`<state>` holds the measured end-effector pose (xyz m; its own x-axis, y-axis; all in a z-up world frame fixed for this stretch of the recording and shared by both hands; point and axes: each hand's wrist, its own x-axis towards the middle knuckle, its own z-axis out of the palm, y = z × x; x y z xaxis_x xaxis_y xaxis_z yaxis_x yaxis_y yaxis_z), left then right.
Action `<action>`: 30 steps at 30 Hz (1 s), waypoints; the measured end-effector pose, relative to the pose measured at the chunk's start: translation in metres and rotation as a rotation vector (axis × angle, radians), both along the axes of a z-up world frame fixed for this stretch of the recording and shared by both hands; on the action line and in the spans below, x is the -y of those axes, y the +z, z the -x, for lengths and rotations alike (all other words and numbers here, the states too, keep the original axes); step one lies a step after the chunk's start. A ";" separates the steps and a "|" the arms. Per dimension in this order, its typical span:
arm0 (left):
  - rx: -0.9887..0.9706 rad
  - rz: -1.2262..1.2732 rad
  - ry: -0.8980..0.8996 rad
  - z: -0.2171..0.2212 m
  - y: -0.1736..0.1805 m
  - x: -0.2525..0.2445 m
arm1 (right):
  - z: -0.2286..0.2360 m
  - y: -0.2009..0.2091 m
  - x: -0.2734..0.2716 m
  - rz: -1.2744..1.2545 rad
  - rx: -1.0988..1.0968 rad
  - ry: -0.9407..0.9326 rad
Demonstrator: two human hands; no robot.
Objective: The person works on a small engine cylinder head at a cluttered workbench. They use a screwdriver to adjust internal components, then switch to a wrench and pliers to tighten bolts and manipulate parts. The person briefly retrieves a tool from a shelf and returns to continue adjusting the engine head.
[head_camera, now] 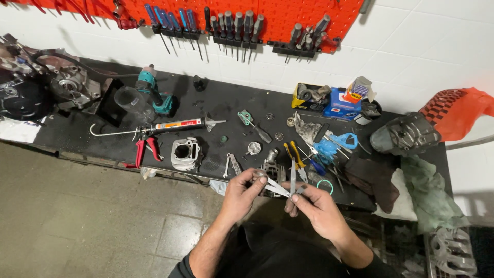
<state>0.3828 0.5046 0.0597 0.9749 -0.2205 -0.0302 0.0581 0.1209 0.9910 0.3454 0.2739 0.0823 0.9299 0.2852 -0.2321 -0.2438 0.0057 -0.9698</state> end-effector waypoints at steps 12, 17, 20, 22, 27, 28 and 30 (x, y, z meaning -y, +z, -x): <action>0.304 -0.406 -0.275 -0.011 0.009 -0.062 | -0.012 0.006 -0.013 0.662 0.254 -0.017; 0.068 -0.501 -0.106 -0.010 -0.035 -0.063 | -0.015 0.001 -0.019 0.701 0.577 0.055; 0.093 -0.455 -0.140 -0.004 -0.048 -0.052 | -0.007 -0.036 -0.016 0.347 0.424 0.002; 0.118 -0.377 -0.238 -0.002 -0.046 -0.041 | 0.004 -0.075 -0.009 0.290 -0.060 0.024; 0.192 -0.490 -0.438 -0.002 -0.078 -0.021 | 0.012 -0.110 -0.026 0.438 0.047 0.107; 0.201 -0.542 -0.469 -0.002 -0.088 -0.019 | 0.016 -0.118 -0.029 0.457 0.115 0.088; 0.136 -0.567 -0.471 -0.002 -0.118 -0.013 | 0.013 -0.107 -0.035 0.531 0.091 0.014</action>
